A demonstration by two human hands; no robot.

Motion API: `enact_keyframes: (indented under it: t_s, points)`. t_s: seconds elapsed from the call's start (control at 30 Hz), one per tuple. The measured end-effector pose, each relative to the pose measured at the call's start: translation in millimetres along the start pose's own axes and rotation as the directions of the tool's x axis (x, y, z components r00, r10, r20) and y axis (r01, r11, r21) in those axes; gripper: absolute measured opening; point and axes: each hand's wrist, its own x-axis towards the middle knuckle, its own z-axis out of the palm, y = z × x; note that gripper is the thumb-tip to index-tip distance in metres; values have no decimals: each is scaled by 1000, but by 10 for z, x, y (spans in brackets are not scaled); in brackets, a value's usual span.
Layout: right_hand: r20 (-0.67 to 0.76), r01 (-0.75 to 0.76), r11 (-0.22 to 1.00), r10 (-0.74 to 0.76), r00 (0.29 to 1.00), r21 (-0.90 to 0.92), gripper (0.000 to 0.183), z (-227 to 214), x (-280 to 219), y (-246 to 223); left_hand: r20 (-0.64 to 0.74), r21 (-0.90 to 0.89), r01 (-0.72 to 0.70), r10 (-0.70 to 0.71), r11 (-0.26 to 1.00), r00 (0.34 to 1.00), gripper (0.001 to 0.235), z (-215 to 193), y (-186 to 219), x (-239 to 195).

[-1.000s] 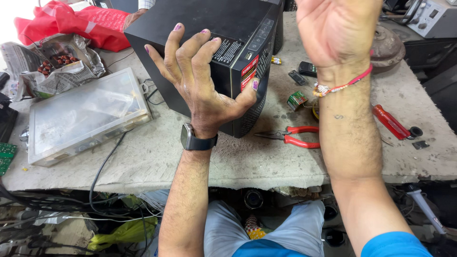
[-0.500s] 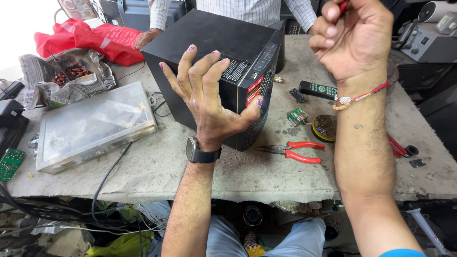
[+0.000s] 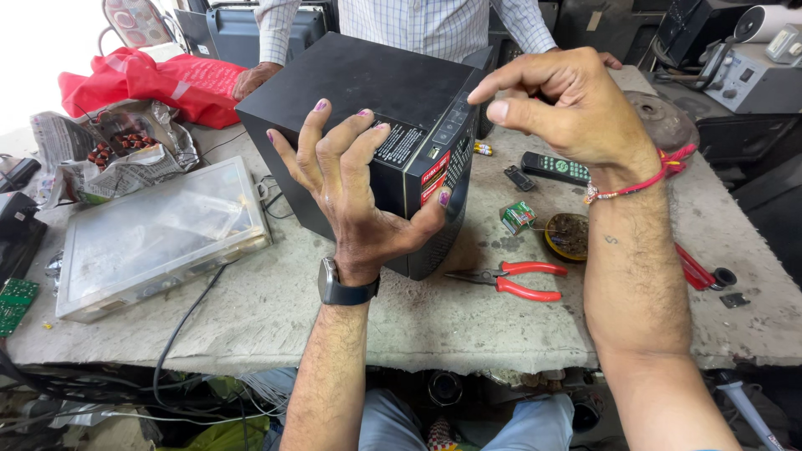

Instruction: The person uses a screwdriver to tighten screws on a green circuit board inside a black portable speaker. They then reassemble the speaker casing, rotate the unit to inspect it, and connect a red audio cable to the rear input jack.

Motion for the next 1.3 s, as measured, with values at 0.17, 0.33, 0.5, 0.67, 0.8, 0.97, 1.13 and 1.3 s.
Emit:
enact_keyframes:
  t_s: [0.17,0.33,0.5,0.67,0.8,0.97,1.13,1.3]
  points:
    - [118,83,996,-78,990,-34,24,-14,40,-12,-2,-2,-3,3,1000,1000,72,-5,-11,-3]
    - [109,84,994,-76,991,-71,29,-15,56,17,-9,-17,0,0,1000,1000,71,2,-15,-3]
    - [105,87,992,-78,991,-86,25,-38,49,54,-9,-20,4,-4,1000,1000,71,-4,-17,8]
    - [39,65,991,-61,997,-121,26,-38,22,31,0,-19,8,-8,1000,1000,70,-16,-12,9]
    - [58,72,983,-63,996,-169,28,-1,19,-3,-13,-30,17,-17,999,1000,69,-9,-12,4]
    - [53,51,974,-41,998,-220,31,26,16,-32,-3,-34,26,-26,999,1000,68,0,-18,2]
    - [-2,9,985,-9,1000,-171,29,11,25,-21,2,-40,27,-27,999,1000,69,-9,-15,5]
    - [20,24,984,-20,1000,-176,29,2,42,14,5,-44,32,-32,999,999,68,-11,-11,5]
